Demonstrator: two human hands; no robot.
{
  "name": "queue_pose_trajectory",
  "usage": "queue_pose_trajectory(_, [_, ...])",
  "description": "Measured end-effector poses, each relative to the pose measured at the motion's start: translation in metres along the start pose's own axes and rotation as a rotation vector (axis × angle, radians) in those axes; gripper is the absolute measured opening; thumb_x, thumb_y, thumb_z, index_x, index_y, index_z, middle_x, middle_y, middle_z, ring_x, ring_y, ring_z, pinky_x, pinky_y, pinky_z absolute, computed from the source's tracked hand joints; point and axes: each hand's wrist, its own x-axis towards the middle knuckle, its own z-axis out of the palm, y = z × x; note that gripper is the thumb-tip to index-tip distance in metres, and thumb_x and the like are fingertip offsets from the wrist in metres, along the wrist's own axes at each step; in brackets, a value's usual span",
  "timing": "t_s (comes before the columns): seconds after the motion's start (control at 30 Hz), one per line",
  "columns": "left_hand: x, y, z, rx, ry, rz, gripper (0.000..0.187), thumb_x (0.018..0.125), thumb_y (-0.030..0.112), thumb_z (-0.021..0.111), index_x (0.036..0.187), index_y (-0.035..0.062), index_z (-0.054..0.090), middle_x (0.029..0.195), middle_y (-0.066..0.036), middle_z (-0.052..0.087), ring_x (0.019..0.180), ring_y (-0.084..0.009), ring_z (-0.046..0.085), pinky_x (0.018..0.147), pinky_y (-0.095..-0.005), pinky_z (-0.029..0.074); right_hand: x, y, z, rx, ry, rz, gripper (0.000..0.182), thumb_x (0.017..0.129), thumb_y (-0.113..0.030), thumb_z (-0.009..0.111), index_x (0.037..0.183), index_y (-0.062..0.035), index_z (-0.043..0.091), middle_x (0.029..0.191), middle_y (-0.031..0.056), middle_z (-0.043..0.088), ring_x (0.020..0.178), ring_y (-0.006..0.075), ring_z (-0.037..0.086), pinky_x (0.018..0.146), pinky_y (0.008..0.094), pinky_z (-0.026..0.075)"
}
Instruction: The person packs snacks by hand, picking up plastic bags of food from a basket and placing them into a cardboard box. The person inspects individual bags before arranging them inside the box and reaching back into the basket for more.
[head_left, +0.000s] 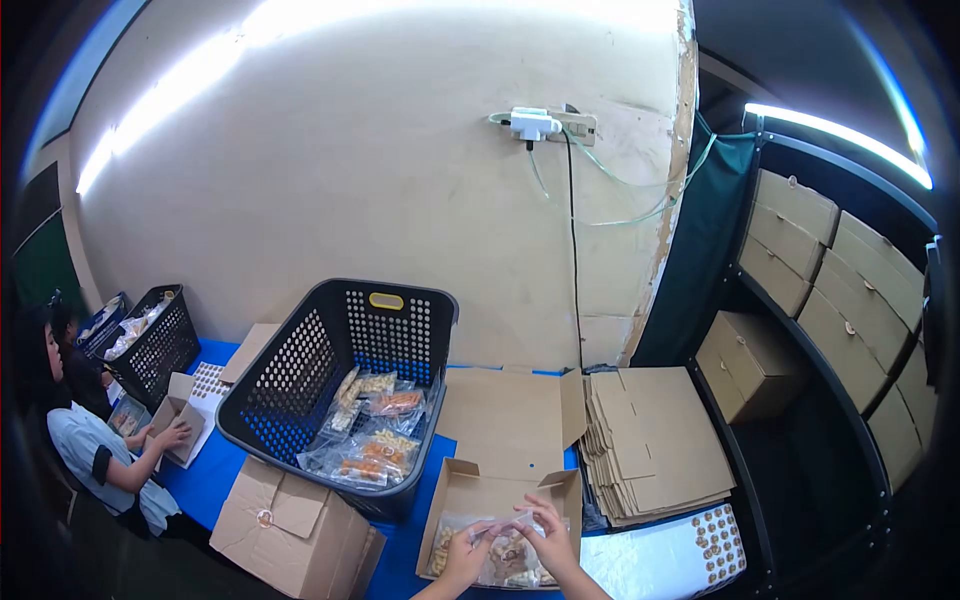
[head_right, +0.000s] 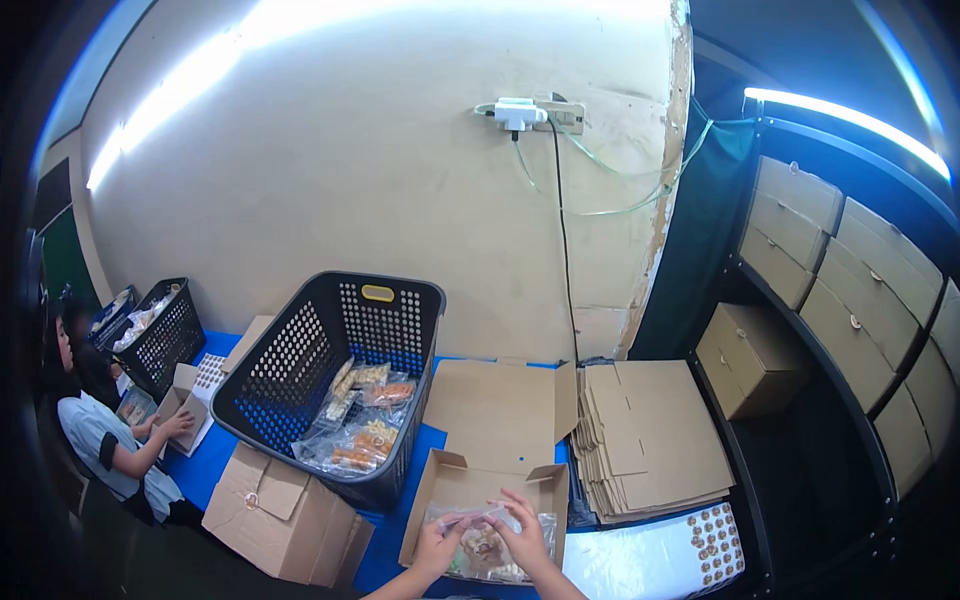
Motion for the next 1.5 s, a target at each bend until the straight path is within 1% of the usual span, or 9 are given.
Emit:
queue_pose_trajectory(0.17, [0.013,-0.043,-0.014,0.037,-0.097,-0.032,0.039,0.094,0.024,0.055,0.121,-0.0044,0.053,0.116,-0.013,0.059,0.106,-0.0171,0.054,0.094,-0.0306,0.040,0.003,-0.012,-0.014,0.291,-0.146,0.211,0.020,0.090,-0.010,0.059,0.104,0.0034,0.062,0.109,0.0119,0.062,0.105,0.0169,0.057,0.091,0.0283,0.044])
queue_pose_trajectory(0.3, [0.014,-0.007,-0.002,-0.123,0.127,0.189,0.050,0.095,0.023,0.052,0.135,-0.0022,0.036,0.133,-0.015,0.045,0.113,-0.0198,0.050,0.096,-0.0346,0.039,0.006,-0.015,-0.013,0.322,0.126,0.200,0.024,0.093,-0.013,0.055,0.108,0.0045,0.062,0.096,0.0100,0.067,0.090,0.0163,0.063,0.083,0.0291,0.049])
queue_pose_trajectory(0.37, [0.017,-0.014,-0.016,-0.005,-0.106,0.178,0.057,0.094,0.021,0.052,0.141,0.0008,0.025,0.138,-0.013,0.037,0.115,-0.0204,0.048,0.095,-0.0361,0.040,0.005,-0.023,-0.011,0.278,0.101,0.220,0.025,0.094,-0.014,0.055,0.109,0.0046,0.062,0.098,0.0109,0.067,0.093,0.0160,0.063,0.084,0.0294,0.049])
queue_pose_trajectory(0.57, [0.000,-0.041,0.004,-0.084,0.103,0.073,0.049,0.092,0.020,0.057,0.137,0.0088,0.041,0.122,-0.012,0.057,0.110,-0.0225,0.056,0.095,-0.0332,0.044,-0.004,-0.025,0.011,-0.226,-0.339,-0.205,0.036,0.093,-0.013,0.055,0.127,-0.0033,0.044,0.120,0.0149,0.055,0.108,0.0217,0.055,0.089,0.0332,0.047])
queue_pose_trajectory(0.7, [0.003,-0.028,-0.014,-0.263,0.018,-0.200,0.043,0.095,0.025,0.052,0.134,0.0068,0.045,0.124,-0.012,0.055,0.112,-0.0240,0.055,0.095,-0.0353,0.044,-0.002,-0.046,0.017,-0.099,0.088,-0.024,0.030,0.082,-0.012,0.069,0.110,-0.0027,0.063,0.097,0.0113,0.060,0.098,0.0203,0.058,0.089,0.0323,0.045])
queue_pose_trajectory(0.77, [0.005,-0.021,-0.018,0.319,-0.073,-0.213,0.042,0.097,0.029,0.048,0.130,0.0040,0.048,0.125,-0.011,0.055,0.110,-0.0224,0.055,0.094,-0.0346,0.043,0.010,-0.020,0.011,0.109,-0.012,0.067,0.027,0.079,-0.011,0.072,0.103,-0.0019,0.064,0.093,0.0087,0.056,0.094,0.0193,0.058,0.089,0.0315,0.045])
queue_pose_trajectory(1.1, [0.016,-0.015,-0.019,-0.241,-0.066,-0.012,0.050,0.094,0.028,0.054,0.137,0.0064,0.039,0.134,-0.012,0.047,0.125,-0.0233,0.042,0.103,-0.0360,0.034,0.028,-0.014,-0.009,0.411,0.088,0.147,0.015,0.094,-0.014,0.055,0.088,-0.0013,0.048,0.123,0.0213,0.056,0.109,0.0191,0.055,0.095,0.0317,0.042])
queue_pose_trajectory(1.2, [0.012,-0.016,0.007,0.016,-0.091,0.189,0.051,0.089,0.015,0.059,0.134,0.0031,0.040,0.131,-0.011,0.047,0.121,-0.0225,0.045,0.104,-0.0356,0.034,0.006,-0.032,0.010,0.161,-0.145,0.169,0.037,0.093,-0.015,0.056,0.126,-0.0021,0.045,0.118,0.0137,0.057,0.103,0.0196,0.056,0.084,0.0321,0.048])
queue_pose_trajectory(1.5, [-0.007,-0.023,0.016,-0.135,0.085,0.207,0.053,0.090,0.025,0.061,0.133,0.0029,0.039,0.129,-0.012,0.047,0.119,-0.0212,0.046,0.098,-0.0342,0.040,-0.008,-0.039,0.018,0.560,-0.277,0.143,0.050,0.090,-0.014,0.059,0.133,0.0013,0.039,0.133,0.0155,0.050,0.121,0.0217,0.049,0.099,0.0317,0.040])
